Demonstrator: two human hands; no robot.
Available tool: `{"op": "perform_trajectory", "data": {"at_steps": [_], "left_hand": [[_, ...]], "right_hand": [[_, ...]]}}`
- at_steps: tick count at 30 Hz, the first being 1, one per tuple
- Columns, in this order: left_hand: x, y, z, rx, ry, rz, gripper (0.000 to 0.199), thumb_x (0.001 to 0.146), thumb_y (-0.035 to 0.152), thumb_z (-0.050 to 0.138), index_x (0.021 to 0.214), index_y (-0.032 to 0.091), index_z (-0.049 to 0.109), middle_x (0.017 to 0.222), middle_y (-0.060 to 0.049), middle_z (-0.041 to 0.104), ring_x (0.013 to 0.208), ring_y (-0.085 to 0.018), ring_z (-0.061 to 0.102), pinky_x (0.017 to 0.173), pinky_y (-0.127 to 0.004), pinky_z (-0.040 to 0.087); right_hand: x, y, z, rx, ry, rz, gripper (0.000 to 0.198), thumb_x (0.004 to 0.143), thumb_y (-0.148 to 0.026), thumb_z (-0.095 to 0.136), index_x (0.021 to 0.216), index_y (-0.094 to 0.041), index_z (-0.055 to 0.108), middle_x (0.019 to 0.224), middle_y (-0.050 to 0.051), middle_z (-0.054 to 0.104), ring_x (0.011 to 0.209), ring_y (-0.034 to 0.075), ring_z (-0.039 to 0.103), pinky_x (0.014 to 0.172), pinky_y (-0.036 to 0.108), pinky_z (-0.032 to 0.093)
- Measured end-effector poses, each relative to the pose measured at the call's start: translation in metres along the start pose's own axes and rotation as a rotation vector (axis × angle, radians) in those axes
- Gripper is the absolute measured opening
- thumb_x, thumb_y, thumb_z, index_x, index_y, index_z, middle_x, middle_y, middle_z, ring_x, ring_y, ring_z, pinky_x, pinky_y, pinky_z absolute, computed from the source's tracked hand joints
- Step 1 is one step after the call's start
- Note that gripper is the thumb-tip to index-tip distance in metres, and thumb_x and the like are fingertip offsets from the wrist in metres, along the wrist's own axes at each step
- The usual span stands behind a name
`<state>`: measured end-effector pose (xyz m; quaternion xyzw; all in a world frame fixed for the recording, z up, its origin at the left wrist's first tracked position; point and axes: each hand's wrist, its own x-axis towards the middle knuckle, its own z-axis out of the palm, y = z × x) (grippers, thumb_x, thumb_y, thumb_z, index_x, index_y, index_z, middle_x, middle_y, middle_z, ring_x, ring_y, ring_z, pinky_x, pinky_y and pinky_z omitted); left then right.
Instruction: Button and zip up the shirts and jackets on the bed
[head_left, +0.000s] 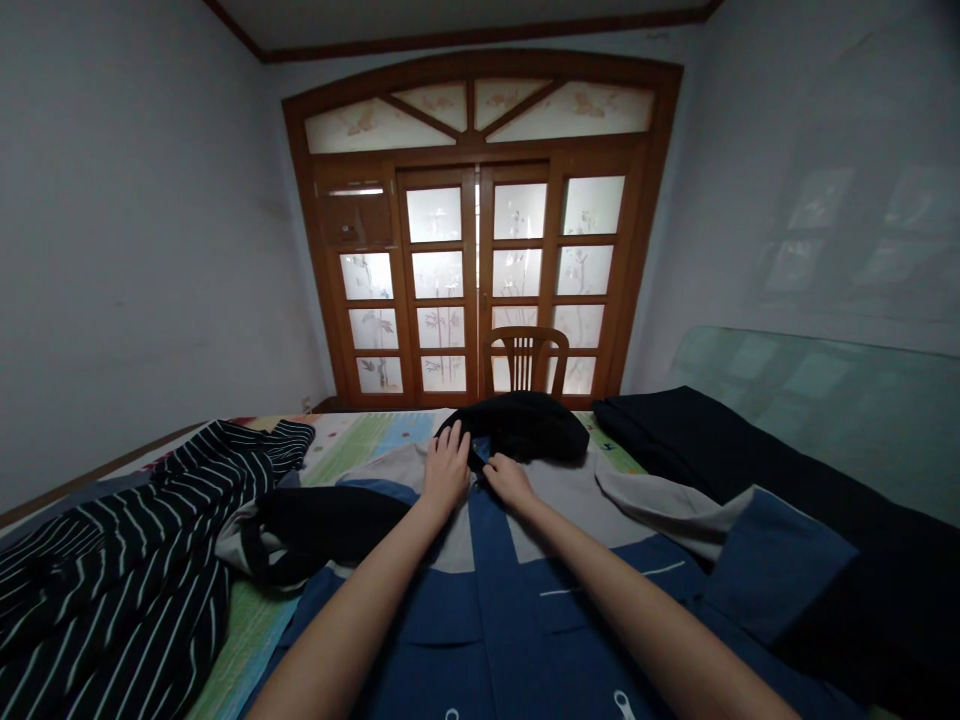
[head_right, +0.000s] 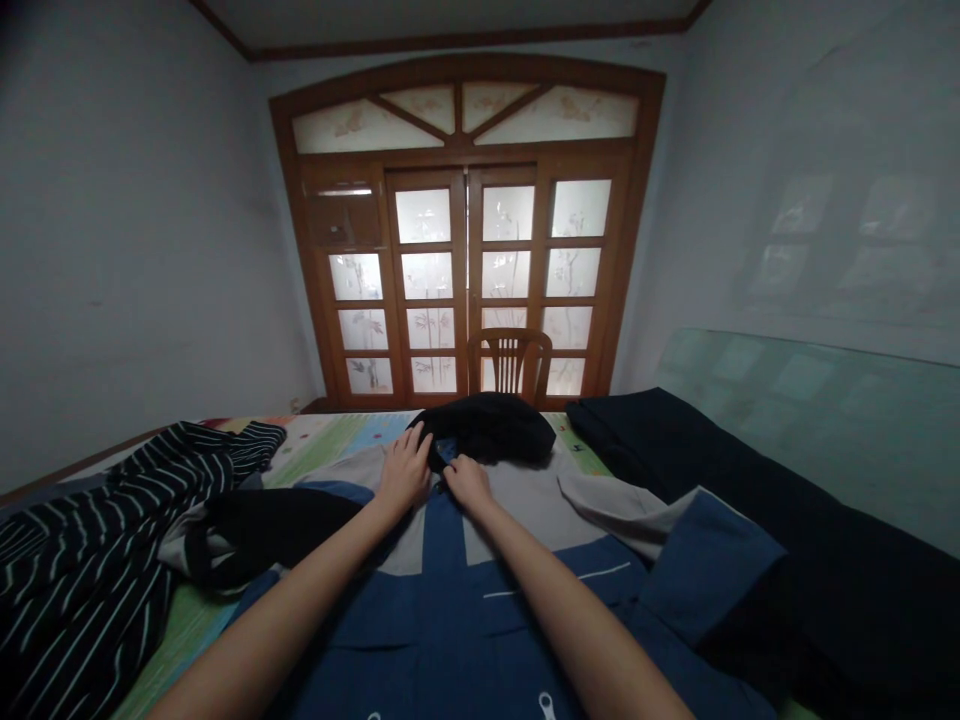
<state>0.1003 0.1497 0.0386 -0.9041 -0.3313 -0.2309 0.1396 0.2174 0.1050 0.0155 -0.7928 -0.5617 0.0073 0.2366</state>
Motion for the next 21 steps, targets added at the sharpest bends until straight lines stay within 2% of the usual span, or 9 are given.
{"op": "perform_trajectory", "data": {"at_steps": [2, 5, 8, 11, 13, 17, 21], "left_hand": [[0.008, 0.004, -0.007, -0.054, -0.025, 0.112, 0.045, 0.078, 0.016, 0.035, 0.122, 0.011, 0.032, 0.132, -0.012, 0.029, 0.119, -0.024, 0.024, 0.097, -0.039, 0.016], [0.015, 0.005, -0.017, -0.100, -0.098, 0.134, 0.039, 0.082, 0.025, 0.034, 0.117, 0.009, 0.039, 0.118, -0.015, 0.046, 0.113, -0.025, 0.035, 0.098, -0.040, 0.012], [0.016, 0.005, -0.022, -0.130, -0.177, 0.130, 0.034, 0.080, 0.029, 0.040, 0.109, 0.014, 0.047, 0.098, -0.012, 0.060, 0.097, -0.025, 0.050, 0.092, -0.041, 0.023], [0.014, 0.007, -0.022, -0.184, -0.271, 0.121, 0.037, 0.076, 0.033, 0.048, 0.110, 0.019, 0.047, 0.094, -0.010, 0.062, 0.090, -0.025, 0.055, 0.081, -0.036, 0.035], [0.013, 0.010, -0.019, -0.225, -0.312, 0.078, 0.039, 0.074, 0.037, 0.049, 0.107, 0.016, 0.049, 0.096, -0.012, 0.061, 0.088, -0.026, 0.056, 0.074, -0.035, 0.038], [0.012, 0.012, -0.012, -0.337, -0.365, 0.004, 0.036, 0.074, 0.041, 0.047, 0.092, 0.012, 0.057, 0.090, -0.014, 0.063, 0.082, -0.027, 0.057, 0.064, -0.030, 0.040], [0.011, 0.013, -0.008, -0.470, -0.374, -0.017, 0.034, 0.074, 0.043, 0.044, 0.078, 0.013, 0.059, 0.081, -0.009, 0.063, 0.074, -0.021, 0.057, 0.059, -0.026, 0.038]], "right_hand": [[-0.010, 0.007, -0.006, 0.044, 0.029, -0.057, 0.021, 0.080, -0.017, 0.038, 0.071, -0.015, 0.057, 0.080, 0.004, 0.057, 0.074, 0.013, 0.052, 0.068, 0.024, 0.038], [-0.025, 0.015, -0.015, 0.092, 0.061, -0.127, 0.025, 0.077, -0.012, 0.034, 0.068, -0.016, 0.058, 0.078, 0.002, 0.057, 0.073, 0.012, 0.051, 0.066, 0.021, 0.036], [-0.035, 0.021, -0.019, 0.111, 0.076, -0.171, 0.025, 0.076, -0.010, 0.034, 0.068, -0.016, 0.057, 0.076, 0.002, 0.056, 0.073, 0.012, 0.051, 0.064, 0.020, 0.036], [-0.040, 0.023, -0.020, 0.105, 0.087, -0.196, 0.023, 0.075, -0.010, 0.035, 0.069, -0.016, 0.057, 0.076, 0.002, 0.055, 0.073, 0.012, 0.051, 0.064, 0.019, 0.036], [-0.042, 0.023, -0.020, 0.085, 0.095, -0.198, 0.022, 0.075, -0.010, 0.036, 0.069, -0.015, 0.056, 0.076, 0.002, 0.055, 0.073, 0.011, 0.051, 0.063, 0.019, 0.035], [-0.046, 0.018, -0.022, 0.004, 0.121, -0.152, 0.022, 0.076, -0.013, 0.036, 0.063, -0.016, 0.054, 0.073, 0.004, 0.054, 0.070, 0.014, 0.050, 0.062, 0.022, 0.035], [-0.049, 0.008, -0.033, -0.080, 0.163, -0.148, 0.013, 0.076, -0.018, 0.040, 0.079, -0.015, 0.052, 0.083, 0.009, 0.054, 0.081, 0.020, 0.047, 0.066, 0.028, 0.034]]}}
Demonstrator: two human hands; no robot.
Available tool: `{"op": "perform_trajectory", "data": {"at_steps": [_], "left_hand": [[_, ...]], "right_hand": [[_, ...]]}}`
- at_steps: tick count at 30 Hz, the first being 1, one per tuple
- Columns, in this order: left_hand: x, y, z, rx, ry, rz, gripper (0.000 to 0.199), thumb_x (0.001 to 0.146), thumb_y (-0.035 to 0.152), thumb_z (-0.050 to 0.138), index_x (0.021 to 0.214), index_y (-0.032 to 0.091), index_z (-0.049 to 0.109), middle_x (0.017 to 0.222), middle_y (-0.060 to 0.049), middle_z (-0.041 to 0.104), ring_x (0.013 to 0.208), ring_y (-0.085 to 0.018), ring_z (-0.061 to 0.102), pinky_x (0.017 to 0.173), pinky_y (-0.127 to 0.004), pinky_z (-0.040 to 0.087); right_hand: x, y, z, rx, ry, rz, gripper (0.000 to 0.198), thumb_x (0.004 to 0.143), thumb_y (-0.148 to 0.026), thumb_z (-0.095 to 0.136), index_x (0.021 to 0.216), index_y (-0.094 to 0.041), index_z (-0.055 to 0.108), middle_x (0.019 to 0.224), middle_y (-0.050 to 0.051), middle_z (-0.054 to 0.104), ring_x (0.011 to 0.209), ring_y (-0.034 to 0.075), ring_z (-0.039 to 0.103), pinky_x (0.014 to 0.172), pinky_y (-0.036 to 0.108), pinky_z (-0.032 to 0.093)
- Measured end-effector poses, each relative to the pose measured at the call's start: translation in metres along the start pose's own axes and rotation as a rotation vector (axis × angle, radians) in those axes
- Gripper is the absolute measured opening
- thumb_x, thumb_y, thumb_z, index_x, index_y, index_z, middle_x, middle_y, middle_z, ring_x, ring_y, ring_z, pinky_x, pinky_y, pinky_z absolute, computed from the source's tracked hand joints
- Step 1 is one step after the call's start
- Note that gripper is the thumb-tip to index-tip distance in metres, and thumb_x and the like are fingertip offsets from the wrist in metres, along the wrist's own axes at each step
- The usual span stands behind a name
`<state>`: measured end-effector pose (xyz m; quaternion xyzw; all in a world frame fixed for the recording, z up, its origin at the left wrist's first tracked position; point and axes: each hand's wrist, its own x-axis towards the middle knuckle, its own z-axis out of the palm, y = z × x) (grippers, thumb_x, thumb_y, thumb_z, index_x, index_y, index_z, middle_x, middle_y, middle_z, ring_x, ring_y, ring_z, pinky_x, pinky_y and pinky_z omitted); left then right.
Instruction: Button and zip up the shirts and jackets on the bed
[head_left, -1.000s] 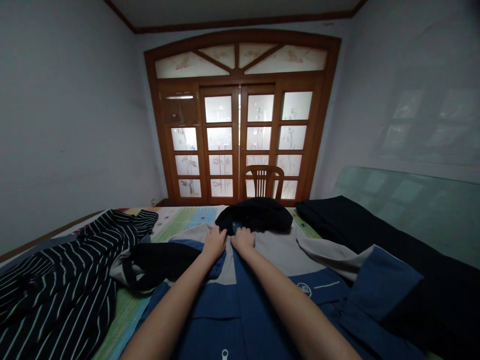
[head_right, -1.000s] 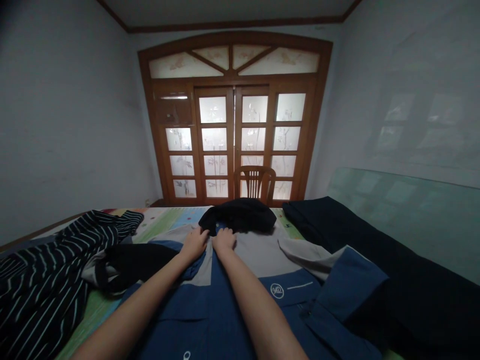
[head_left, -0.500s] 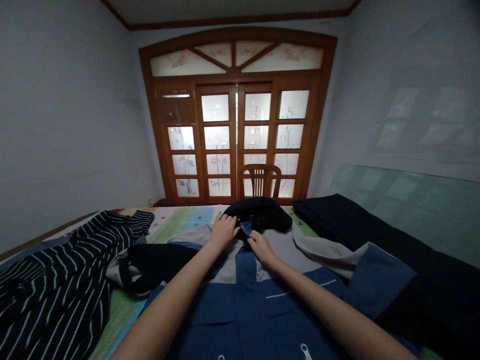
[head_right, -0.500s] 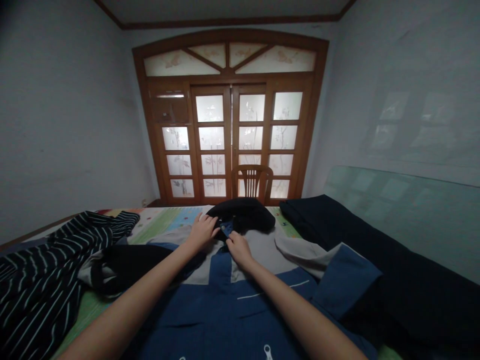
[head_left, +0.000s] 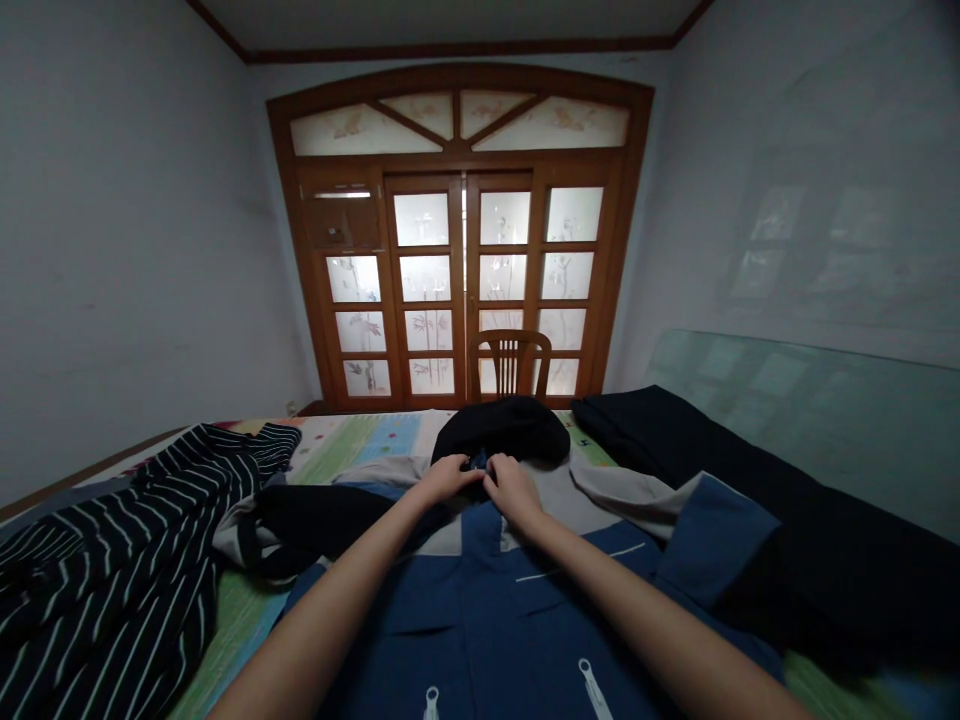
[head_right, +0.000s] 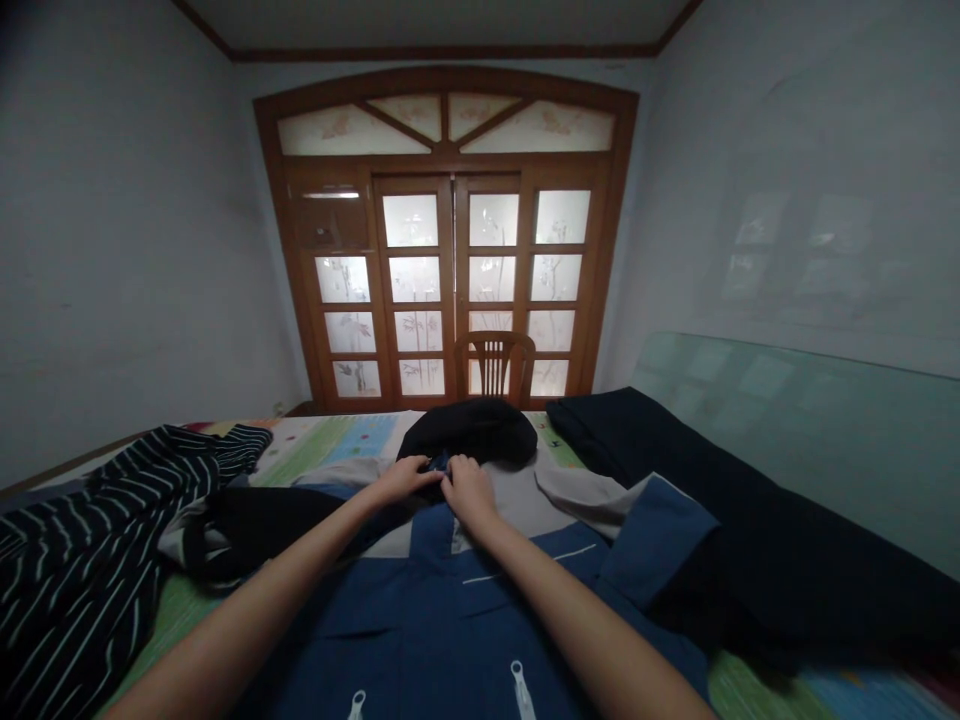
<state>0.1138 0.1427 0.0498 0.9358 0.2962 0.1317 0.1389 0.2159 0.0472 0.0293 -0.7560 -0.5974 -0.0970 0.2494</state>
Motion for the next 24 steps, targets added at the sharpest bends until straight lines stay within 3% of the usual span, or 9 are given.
{"op": "perform_trajectory", "data": {"at_steps": [3, 8, 15, 24], "left_hand": [[-0.002, 0.001, 0.000, -0.080, 0.017, -0.008, 0.033, 0.074, 0.042, 0.041, 0.069, 0.014, 0.058, 0.071, -0.006, 0.061, 0.066, -0.018, 0.054, 0.055, -0.024, 0.035], [-0.013, 0.003, -0.004, -0.182, 0.029, -0.005, 0.031, 0.069, 0.041, 0.047, 0.052, 0.016, 0.051, 0.053, 0.000, 0.052, 0.056, -0.015, 0.048, 0.051, -0.024, 0.030], [-0.031, 0.005, -0.008, -0.368, -0.041, 0.000, 0.034, 0.060, 0.045, 0.053, 0.045, 0.017, 0.042, 0.044, 0.006, 0.035, 0.048, -0.010, 0.037, 0.045, -0.022, 0.022], [-0.043, -0.002, -0.012, -0.610, -0.172, 0.007, 0.025, 0.060, 0.040, 0.054, 0.060, 0.014, 0.053, 0.053, 0.004, 0.047, 0.050, -0.009, 0.040, 0.047, -0.021, 0.031]], "right_hand": [[0.001, -0.007, -0.011, -0.013, -0.022, -0.091, 0.014, 0.075, -0.017, 0.043, 0.086, -0.017, 0.050, 0.093, 0.010, 0.052, 0.090, 0.022, 0.043, 0.073, 0.031, 0.033], [-0.004, -0.009, -0.018, 0.077, -0.090, -0.176, 0.011, 0.075, -0.013, 0.041, 0.077, -0.017, 0.051, 0.089, 0.007, 0.054, 0.090, 0.019, 0.044, 0.074, 0.028, 0.033], [-0.006, -0.009, -0.011, 0.365, -0.161, -0.117, 0.011, 0.071, -0.010, 0.044, 0.065, -0.017, 0.050, 0.067, -0.002, 0.055, 0.066, 0.011, 0.049, 0.061, 0.019, 0.036], [-0.004, 0.021, -0.007, 0.552, -0.211, 0.114, 0.021, 0.074, -0.028, 0.042, 0.056, -0.017, 0.043, 0.045, -0.007, 0.038, 0.041, 0.007, 0.036, 0.041, 0.018, 0.029]]}}
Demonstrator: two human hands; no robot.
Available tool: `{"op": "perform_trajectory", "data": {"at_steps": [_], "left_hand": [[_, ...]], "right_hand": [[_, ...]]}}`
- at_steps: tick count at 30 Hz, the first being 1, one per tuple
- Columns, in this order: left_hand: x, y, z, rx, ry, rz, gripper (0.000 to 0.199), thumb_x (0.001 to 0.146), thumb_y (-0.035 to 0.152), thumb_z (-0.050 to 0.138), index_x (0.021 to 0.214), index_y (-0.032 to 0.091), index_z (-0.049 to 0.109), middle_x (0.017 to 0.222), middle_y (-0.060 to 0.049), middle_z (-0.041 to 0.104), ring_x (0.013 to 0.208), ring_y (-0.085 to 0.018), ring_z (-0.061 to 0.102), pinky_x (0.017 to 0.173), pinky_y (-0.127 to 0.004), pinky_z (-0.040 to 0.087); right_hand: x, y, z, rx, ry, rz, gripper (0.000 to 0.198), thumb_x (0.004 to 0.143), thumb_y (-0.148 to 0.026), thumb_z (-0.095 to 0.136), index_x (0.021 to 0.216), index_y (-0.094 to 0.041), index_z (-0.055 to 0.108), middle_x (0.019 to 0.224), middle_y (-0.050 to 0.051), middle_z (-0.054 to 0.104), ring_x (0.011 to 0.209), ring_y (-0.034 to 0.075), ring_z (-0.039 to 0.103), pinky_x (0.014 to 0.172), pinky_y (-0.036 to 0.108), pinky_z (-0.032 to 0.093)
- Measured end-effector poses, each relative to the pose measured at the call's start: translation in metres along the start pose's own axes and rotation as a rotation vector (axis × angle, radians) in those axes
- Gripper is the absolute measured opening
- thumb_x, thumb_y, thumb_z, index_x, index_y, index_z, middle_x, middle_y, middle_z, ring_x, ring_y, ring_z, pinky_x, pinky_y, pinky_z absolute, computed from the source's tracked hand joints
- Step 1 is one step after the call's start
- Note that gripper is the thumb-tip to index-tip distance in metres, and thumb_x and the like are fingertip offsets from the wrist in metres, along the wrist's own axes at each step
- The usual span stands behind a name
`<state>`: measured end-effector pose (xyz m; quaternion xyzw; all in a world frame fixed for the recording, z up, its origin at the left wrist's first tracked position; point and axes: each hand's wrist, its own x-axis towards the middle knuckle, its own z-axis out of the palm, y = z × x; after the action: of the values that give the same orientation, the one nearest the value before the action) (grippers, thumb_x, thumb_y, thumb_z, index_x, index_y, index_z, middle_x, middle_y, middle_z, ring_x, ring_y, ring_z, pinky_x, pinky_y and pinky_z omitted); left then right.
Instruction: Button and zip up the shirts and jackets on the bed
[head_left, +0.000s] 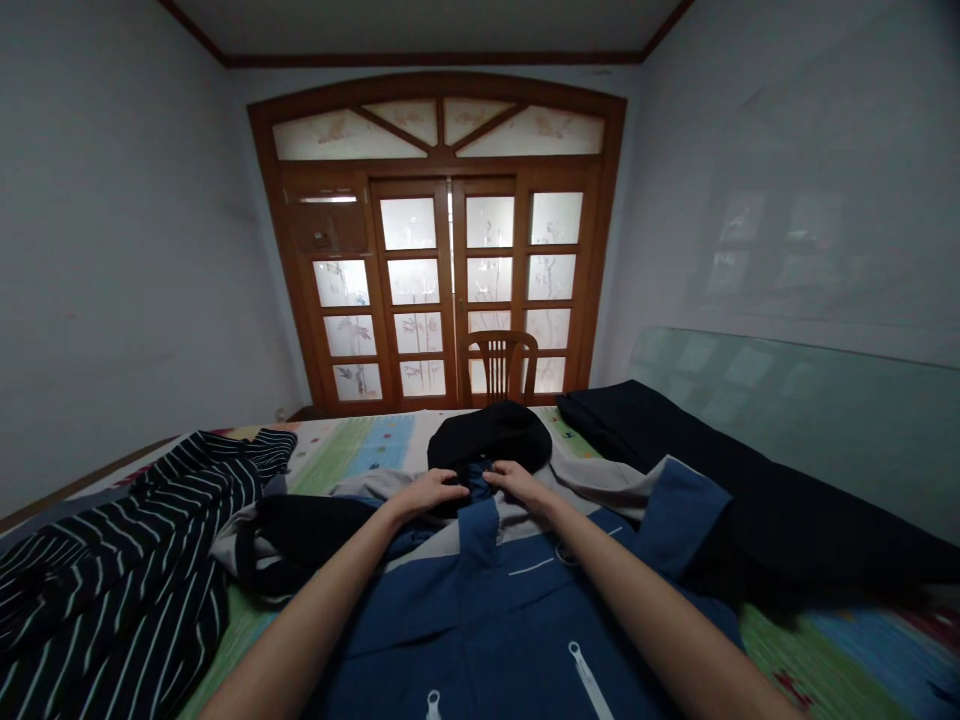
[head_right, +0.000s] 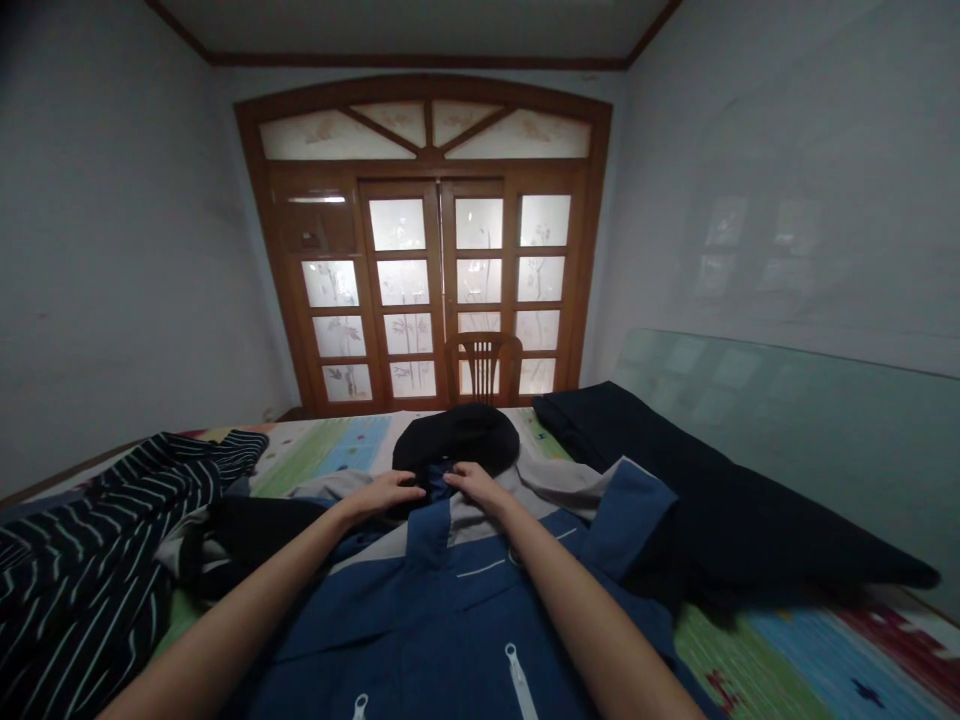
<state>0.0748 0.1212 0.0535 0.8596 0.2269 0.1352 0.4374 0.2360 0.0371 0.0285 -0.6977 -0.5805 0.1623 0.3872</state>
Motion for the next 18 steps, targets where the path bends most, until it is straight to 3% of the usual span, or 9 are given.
{"op": "perform_trajectory", "data": {"at_steps": [4, 7, 10, 14, 18], "left_hand": [[0.005, -0.008, -0.004, -0.033, 0.139, -0.022, 0.025, 0.062, 0.041, 0.050, 0.061, 0.015, 0.051, 0.057, 0.003, 0.049, 0.055, -0.011, 0.044, 0.051, -0.022, 0.034], [0.013, -0.011, -0.007, -0.039, 0.325, -0.040, 0.025, 0.066, 0.041, 0.045, 0.060, 0.017, 0.046, 0.060, 0.002, 0.048, 0.061, -0.013, 0.046, 0.056, -0.024, 0.035], [0.021, -0.006, -0.008, -0.043, 0.462, -0.045, 0.024, 0.069, 0.039, 0.041, 0.057, 0.018, 0.041, 0.058, 0.003, 0.045, 0.061, -0.014, 0.046, 0.057, -0.024, 0.036], [0.027, 0.007, -0.007, -0.038, 0.562, -0.011, 0.023, 0.073, 0.037, 0.038, 0.060, 0.018, 0.042, 0.060, 0.002, 0.047, 0.063, -0.013, 0.048, 0.059, -0.024, 0.038], [0.033, 0.015, -0.005, 0.018, 0.621, -0.005, 0.023, 0.075, 0.035, 0.037, 0.062, 0.018, 0.044, 0.063, 0.000, 0.051, 0.064, -0.014, 0.050, 0.060, -0.025, 0.039]], "right_hand": [[0.002, -0.003, 0.005, -0.034, 0.054, 0.081, 0.021, 0.075, -0.032, 0.042, 0.061, -0.017, 0.045, 0.049, -0.005, 0.044, 0.044, 0.009, 0.042, 0.043, 0.019, 0.032], [0.002, -0.020, 0.014, -0.118, 0.114, 0.134, 0.021, 0.074, -0.035, 0.043, 0.065, -0.017, 0.049, 0.060, 0.000, 0.053, 0.058, 0.013, 0.051, 0.052, 0.022, 0.035], [-0.003, -0.042, 0.022, -0.226, 0.091, 0.181, 0.030, 0.069, -0.046, 0.048, 0.065, -0.017, 0.055, 0.068, 0.006, 0.059, 0.069, 0.020, 0.055, 0.057, 0.028, 0.038], [-0.014, -0.064, 0.029, -0.352, 0.069, 0.243, 0.030, 0.064, -0.042, 0.054, 0.071, -0.014, 0.062, 0.085, 0.016, 0.061, 0.089, 0.031, 0.052, 0.070, 0.038, 0.038], [-0.015, -0.072, 0.034, -0.367, 0.064, 0.322, 0.032, 0.068, -0.039, 0.050, 0.081, -0.013, 0.063, 0.093, 0.017, 0.060, 0.096, 0.032, 0.049, 0.076, 0.042, 0.036]]}}
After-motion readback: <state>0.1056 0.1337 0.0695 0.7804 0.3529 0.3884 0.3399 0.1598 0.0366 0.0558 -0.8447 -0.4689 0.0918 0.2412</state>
